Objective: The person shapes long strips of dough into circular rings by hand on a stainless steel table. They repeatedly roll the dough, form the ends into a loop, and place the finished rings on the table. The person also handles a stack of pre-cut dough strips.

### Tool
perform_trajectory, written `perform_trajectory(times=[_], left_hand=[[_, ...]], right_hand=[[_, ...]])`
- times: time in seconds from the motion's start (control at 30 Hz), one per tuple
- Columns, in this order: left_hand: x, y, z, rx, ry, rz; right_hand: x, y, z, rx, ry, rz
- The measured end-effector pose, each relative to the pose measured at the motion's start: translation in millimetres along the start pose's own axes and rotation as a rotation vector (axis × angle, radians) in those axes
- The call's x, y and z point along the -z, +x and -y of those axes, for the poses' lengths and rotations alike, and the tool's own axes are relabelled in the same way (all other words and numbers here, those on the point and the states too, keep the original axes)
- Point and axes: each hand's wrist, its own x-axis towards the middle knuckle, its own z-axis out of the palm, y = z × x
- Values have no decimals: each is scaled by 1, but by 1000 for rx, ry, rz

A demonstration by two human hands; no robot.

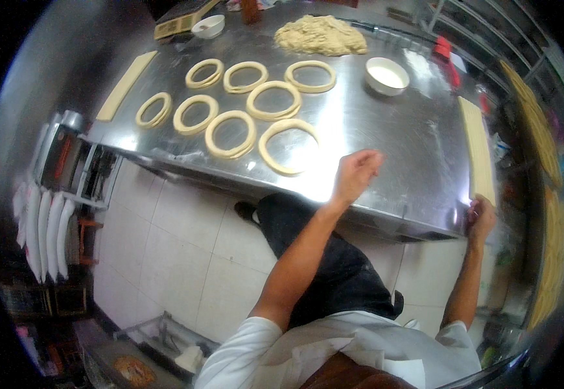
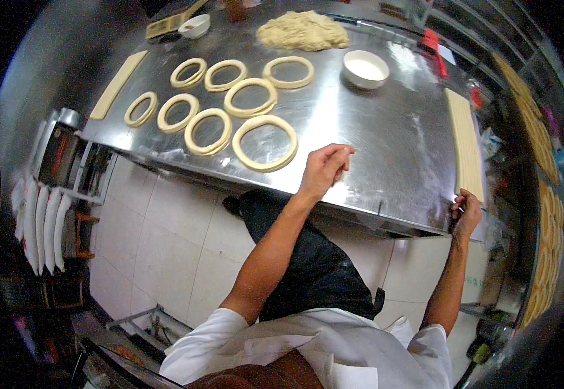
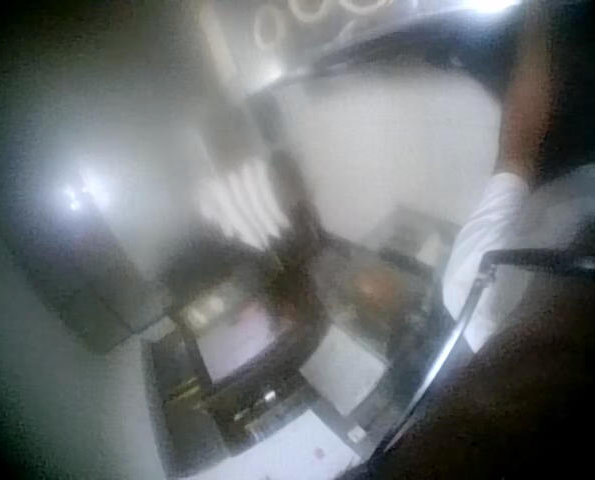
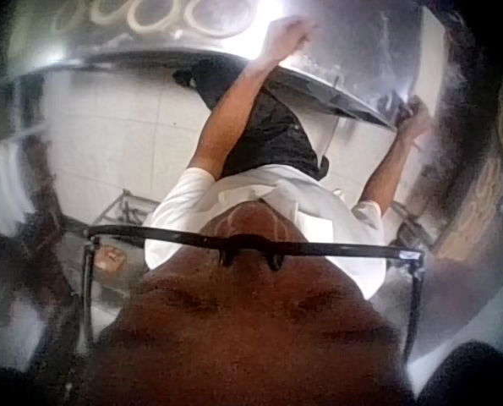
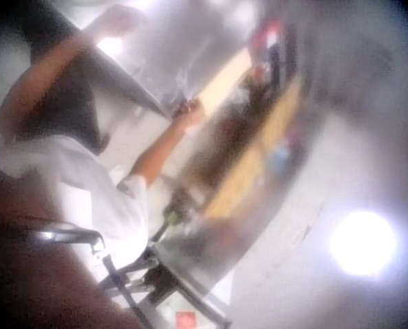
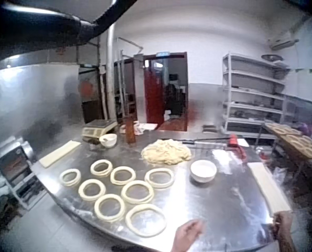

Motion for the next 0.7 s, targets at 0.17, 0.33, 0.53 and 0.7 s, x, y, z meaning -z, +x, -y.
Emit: perform_trajectory(times=[0.17,0.33,0.53,0.7], left_hand=[[9,-1,8,2,-30,-35],[-5,3,-2,0,-71,4],[-1,-5,-2,13,-92,-20],[4,-2,1,-37,-99,5]], right_hand=[[-11,14,-10,40,18,57],[-5,2,8,55,32,48],[-11,-11,9,46,119,46],[-10,-13,11,96,297,-82]])
